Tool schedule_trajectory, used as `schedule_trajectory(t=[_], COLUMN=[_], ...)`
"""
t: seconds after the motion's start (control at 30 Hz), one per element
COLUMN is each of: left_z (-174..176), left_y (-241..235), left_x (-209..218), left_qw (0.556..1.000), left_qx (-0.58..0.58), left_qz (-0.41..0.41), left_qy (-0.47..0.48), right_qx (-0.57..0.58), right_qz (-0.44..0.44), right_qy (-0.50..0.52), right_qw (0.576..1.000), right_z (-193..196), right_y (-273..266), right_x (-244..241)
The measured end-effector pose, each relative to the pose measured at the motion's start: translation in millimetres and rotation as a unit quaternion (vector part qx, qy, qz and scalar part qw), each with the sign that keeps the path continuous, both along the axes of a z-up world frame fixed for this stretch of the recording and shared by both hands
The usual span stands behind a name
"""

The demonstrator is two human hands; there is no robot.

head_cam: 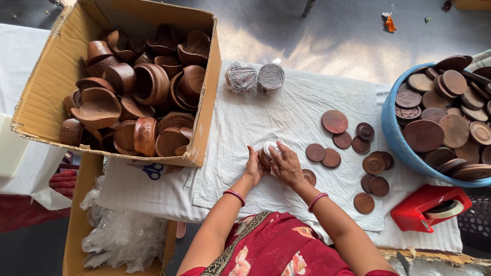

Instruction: The person sits at a table and wipes small, round wooden items with a white cloth. They pick up each item, rub it with the cloth, and place it back on the table. A cardboard box and a blue bowl filled with similar wooden items are visible nearby.

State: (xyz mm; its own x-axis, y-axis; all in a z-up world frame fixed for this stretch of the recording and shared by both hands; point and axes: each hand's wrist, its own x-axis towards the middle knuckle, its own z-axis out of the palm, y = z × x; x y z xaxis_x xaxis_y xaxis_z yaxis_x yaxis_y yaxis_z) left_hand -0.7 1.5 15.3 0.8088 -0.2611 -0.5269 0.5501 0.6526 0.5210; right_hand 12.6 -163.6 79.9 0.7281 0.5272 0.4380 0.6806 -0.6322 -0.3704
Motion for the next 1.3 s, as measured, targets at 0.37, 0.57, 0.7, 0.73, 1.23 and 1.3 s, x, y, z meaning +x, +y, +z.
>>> schedule_trajectory(t=[0.37,0.57,0.7,0.73,1.23,1.3], left_z=[-5,8,-16,-29,26,15], left_y=[1,2,-1,-3,2,1], left_x=[0,-2,-1,-2,-6,-3], left_qw=[0.999,1.0,1.0,1.0,1.0,1.0], left_qx=[-0.014,-0.011,0.007,0.006,-0.002,0.003], left_qz=[0.033,0.005,0.002,0.0,0.012,0.013], left_qy=[0.02,0.002,-0.001,0.0,0.001,0.013], right_qx=[-0.156,0.009,-0.041,-0.042,0.058,0.046], right_qz=[-0.019,-0.087,0.036,0.034,-0.108,-0.026], right_qy=[0.087,0.151,-0.086,-0.085,0.199,0.043], right_qw=[0.984,0.985,0.995,0.995,0.972,0.998], right_z=[16,-3,14,18,-4,-9], right_y=[56,25,11,17,20,6], right_x=[34,27,4,2,24,9])
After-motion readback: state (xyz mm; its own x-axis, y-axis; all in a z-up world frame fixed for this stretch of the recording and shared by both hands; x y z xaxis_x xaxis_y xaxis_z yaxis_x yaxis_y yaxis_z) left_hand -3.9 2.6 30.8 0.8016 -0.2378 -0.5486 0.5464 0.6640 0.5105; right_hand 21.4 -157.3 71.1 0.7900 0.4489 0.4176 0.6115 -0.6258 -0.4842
